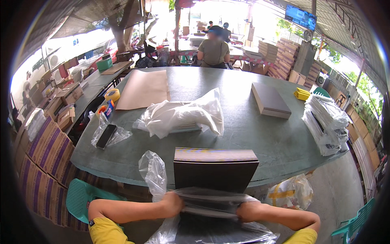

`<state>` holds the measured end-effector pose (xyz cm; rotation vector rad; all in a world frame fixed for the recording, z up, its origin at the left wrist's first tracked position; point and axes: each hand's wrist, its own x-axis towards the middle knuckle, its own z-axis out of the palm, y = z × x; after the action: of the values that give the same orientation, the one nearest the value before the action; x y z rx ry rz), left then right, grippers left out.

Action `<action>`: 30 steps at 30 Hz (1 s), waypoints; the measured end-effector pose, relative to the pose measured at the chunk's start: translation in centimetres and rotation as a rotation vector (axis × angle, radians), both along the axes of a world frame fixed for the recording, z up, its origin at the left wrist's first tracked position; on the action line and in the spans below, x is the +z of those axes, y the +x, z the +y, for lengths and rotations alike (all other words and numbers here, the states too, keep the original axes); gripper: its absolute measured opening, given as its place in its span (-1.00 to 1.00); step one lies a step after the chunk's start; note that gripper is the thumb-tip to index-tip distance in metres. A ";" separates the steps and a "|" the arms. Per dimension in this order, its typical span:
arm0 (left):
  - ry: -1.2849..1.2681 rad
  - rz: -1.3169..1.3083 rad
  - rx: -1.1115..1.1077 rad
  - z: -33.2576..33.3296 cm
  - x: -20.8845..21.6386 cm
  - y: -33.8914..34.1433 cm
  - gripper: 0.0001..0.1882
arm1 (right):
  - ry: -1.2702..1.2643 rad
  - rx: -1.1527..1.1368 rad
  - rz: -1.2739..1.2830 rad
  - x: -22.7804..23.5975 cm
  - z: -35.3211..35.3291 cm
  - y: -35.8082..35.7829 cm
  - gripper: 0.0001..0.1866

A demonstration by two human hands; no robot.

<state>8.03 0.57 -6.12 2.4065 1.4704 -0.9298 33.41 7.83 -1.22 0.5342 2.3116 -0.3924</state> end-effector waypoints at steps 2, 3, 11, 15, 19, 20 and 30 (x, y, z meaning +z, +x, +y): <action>0.012 -0.036 -0.054 -0.5 -0.6 -1.3 -0.79 | 0.026 -0.123 0.224 1.2 0.2 -0.2 -0.80; 0.019 -0.054 -0.081 -0.7 -0.7 -1.7 -0.77 | 0.083 -0.174 0.400 1.8 0.4 0.0 -0.81; 0.187 -1.933 0.150 -2.4 8.1 -2.7 -0.91 | 0.510 -0.968 1.829 2.4 5.3 2.7 -0.81; 1.556 -1.320 0.829 -0.5 6.3 -6.4 -0.74 | 0.470 -0.533 1.499 0.6 2.3 -1.1 -0.64; 1.523 -1.229 0.739 0.6 4.3 -5.7 -0.84 | 0.505 -0.715 1.508 2.0 2.0 -0.8 -0.52; 1.497 -1.127 0.628 1.0 4.5 -5.1 -0.80 | 0.621 -0.680 1.499 1.8 2.5 -0.5 -0.53; 1.187 -0.833 0.322 0.5 5.4 -3.2 -0.40 | 0.751 -0.612 1.447 -0.4 3.9 2.2 -0.48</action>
<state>4.80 1.06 -0.68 2.3764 2.1354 1.2288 35.65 11.75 -1.57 1.8035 3.6443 -0.1395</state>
